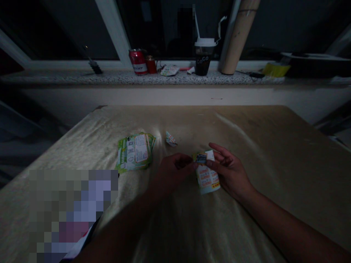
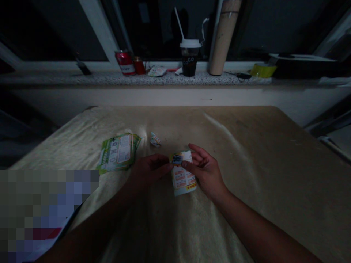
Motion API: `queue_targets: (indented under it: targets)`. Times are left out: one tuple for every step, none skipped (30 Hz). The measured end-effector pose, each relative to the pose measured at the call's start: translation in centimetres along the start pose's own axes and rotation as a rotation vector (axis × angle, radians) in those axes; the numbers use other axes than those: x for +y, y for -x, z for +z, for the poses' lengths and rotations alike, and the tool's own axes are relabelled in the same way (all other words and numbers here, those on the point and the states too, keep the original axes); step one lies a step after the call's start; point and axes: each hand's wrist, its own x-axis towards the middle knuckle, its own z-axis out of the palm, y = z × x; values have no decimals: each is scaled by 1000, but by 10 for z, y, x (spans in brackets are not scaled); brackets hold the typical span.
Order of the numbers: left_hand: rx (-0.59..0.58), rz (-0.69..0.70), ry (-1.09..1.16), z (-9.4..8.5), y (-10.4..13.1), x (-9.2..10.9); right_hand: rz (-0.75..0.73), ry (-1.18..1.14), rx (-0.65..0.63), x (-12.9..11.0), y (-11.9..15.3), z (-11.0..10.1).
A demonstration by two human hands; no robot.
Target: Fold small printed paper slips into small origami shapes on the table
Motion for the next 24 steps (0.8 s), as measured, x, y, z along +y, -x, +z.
queue_targets:
  targets:
    - [-16, -10, 19, 1, 0, 0, -5, 3, -3, 0, 0, 0]
    - [-31, -18, 37, 3, 1, 1, -9, 5, -5, 0, 0, 0]
    - [-41, -31, 51, 4, 2, 1, -13, 5, -8, 0, 0, 0]
    - [-44, -44, 64, 5, 2, 2, -17, 5, -13, 1, 1, 0]
    - [-44, -55, 74, 6, 3, 3, -19, 5, -19, 1, 1, 0]
    - [-41, -63, 79, 6, 3, 4, -22, 4, -28, 1, 1, 0]
    - [-33, -68, 80, 7, 3, 5, -23, 3, -37, 2, 2, 0]
    - [-21, -71, 78, 6, 3, 5, -25, 3, -45, 2, 2, -1]
    - [-9, -69, 71, 6, 3, 5, -26, 4, -53, 3, 2, -1]
    - [1, -65, 56, 6, 2, 5, -26, 5, -62, 4, 2, -1]
    - [12, -62, 37, 5, 2, 5, -27, 7, -71, 4, 2, -2]
    - [23, -61, 17, 5, 1, 5, -24, 10, -80, 5, 3, -2]
    - [33, -60, -3, 5, 1, 5, -21, 15, -90, 6, 3, -2]
    - [43, -57, -21, 5, 1, 5, -17, 20, -96, 6, 3, -3]
    - [51, -53, -32, 5, 1, 5, -13, 24, -96, 6, 3, -3]
    - [60, -51, -33, 5, 1, 6, -10, 29, -91, 6, 3, -2]
    - [64, -51, -29, 5, 1, 7, -8, 34, -83, 6, 3, -2]
    - [65, -51, -20, 5, 1, 7, -7, 39, -72, 6, 3, -2]
    - [63, -50, -9, 5, 1, 7, -6, 43, -59, 6, 2, -2]
    - [61, -48, 1, 5, 1, 7, -1, 48, -45, 5, 2, -2]
    - [59, -47, 8, 5, 1, 7, 4, 52, -32, 5, 1, -2]
    - [58, -45, 14, 5, 2, 6, 8, 56, -19, 5, 1, -1]
    - [56, -39, 18, 5, 2, 6, 11, 61, -7, 4, 1, -1]
    - [55, -36, 21, 5, 2, 5, 14, 69, 0, 3, 1, 0]
